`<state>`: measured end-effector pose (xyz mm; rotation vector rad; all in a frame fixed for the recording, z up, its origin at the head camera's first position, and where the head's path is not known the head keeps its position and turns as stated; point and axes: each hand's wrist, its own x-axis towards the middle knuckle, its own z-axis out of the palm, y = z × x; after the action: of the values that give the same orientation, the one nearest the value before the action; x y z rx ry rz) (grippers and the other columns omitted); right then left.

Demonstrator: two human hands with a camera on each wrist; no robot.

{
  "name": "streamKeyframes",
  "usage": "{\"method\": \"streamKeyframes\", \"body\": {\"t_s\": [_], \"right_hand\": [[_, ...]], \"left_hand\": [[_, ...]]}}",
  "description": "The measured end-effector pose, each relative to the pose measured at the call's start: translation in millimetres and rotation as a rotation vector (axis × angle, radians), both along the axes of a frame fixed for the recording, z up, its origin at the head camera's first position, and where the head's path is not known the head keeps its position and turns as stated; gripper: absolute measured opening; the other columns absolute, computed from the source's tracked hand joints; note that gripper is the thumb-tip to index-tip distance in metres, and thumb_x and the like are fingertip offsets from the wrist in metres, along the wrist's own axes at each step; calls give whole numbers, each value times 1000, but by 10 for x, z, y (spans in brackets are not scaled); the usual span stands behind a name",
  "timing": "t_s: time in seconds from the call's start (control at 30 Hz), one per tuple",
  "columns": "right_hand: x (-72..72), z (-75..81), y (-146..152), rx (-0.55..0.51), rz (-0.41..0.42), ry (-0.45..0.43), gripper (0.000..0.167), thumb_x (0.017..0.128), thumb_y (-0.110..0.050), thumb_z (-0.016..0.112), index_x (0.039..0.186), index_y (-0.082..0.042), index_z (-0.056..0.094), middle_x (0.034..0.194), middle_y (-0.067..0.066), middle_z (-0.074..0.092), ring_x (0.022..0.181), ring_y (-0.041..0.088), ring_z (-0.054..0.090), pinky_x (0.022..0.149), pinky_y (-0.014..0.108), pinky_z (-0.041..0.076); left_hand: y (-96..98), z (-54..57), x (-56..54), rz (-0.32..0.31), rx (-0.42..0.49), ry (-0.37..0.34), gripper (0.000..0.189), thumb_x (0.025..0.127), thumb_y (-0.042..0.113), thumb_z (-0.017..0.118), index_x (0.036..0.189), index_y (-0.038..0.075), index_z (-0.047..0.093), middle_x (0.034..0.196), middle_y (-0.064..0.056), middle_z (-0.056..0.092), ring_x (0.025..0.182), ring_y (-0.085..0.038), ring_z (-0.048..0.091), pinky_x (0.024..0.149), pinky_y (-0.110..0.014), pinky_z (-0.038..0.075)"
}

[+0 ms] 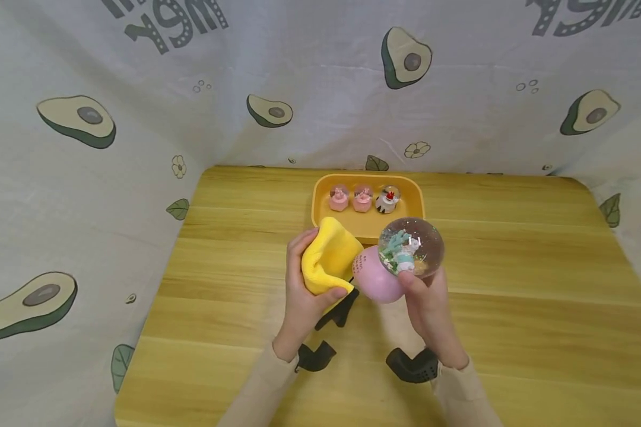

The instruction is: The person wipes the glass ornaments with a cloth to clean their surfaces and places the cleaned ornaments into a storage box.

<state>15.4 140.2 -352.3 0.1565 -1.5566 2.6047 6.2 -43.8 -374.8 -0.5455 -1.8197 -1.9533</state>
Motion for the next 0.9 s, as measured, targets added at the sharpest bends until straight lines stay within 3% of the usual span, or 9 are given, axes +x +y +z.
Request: {"method": "streamKeyframes", "body": {"t_s": [0.07, 0.23, 0.43, 0.67, 0.9], "right_hand": [[12, 31, 4, 73, -42, -30, 62, 79, -1, 67, 132, -9, 36, 126, 8, 44, 115, 21, 42, 95, 25, 41], [6, 73, 47, 313, -55, 12, 73, 73, 15, 61, 137, -8, 33, 132, 9, 40, 117, 25, 42, 91, 22, 45], [-3, 87, 87, 481, -72, 0, 80, 70, 17, 68, 137, -7, 32, 134, 6, 36, 122, 21, 35, 99, 22, 33], [-36, 97, 126, 410, -8, -75, 77, 71, 19, 64, 133, -12, 30, 134, 8, 34, 119, 22, 38, 87, 20, 47], [-14, 81, 102, 215, 82, -136, 62, 77, 15, 57, 125, -13, 28, 126, 11, 44, 109, 19, 54, 87, 24, 49]], "left_hand": [[-13, -5, 4, 1, 0, -12, 87, 76, 58, 70, 137, 5, 38, 136, -9, 39, 119, -32, 41, 98, -38, 40], [-52, -26, 0, 7, 0, -26, 86, 77, 57, 71, 138, 5, 38, 136, -9, 39, 119, -32, 42, 98, -39, 40], [-85, -51, -6, 15, -4, -29, 86, 76, 56, 72, 137, 6, 38, 136, -9, 39, 120, -32, 41, 98, -39, 40], [-113, -74, -13, 21, -38, -21, 86, 77, 56, 72, 138, 6, 38, 137, -8, 38, 120, -32, 41, 99, -38, 40], [-122, -74, -32, 19, -58, -19, 85, 77, 55, 71, 138, 7, 37, 137, -7, 37, 121, -31, 41, 99, -37, 41]]}}
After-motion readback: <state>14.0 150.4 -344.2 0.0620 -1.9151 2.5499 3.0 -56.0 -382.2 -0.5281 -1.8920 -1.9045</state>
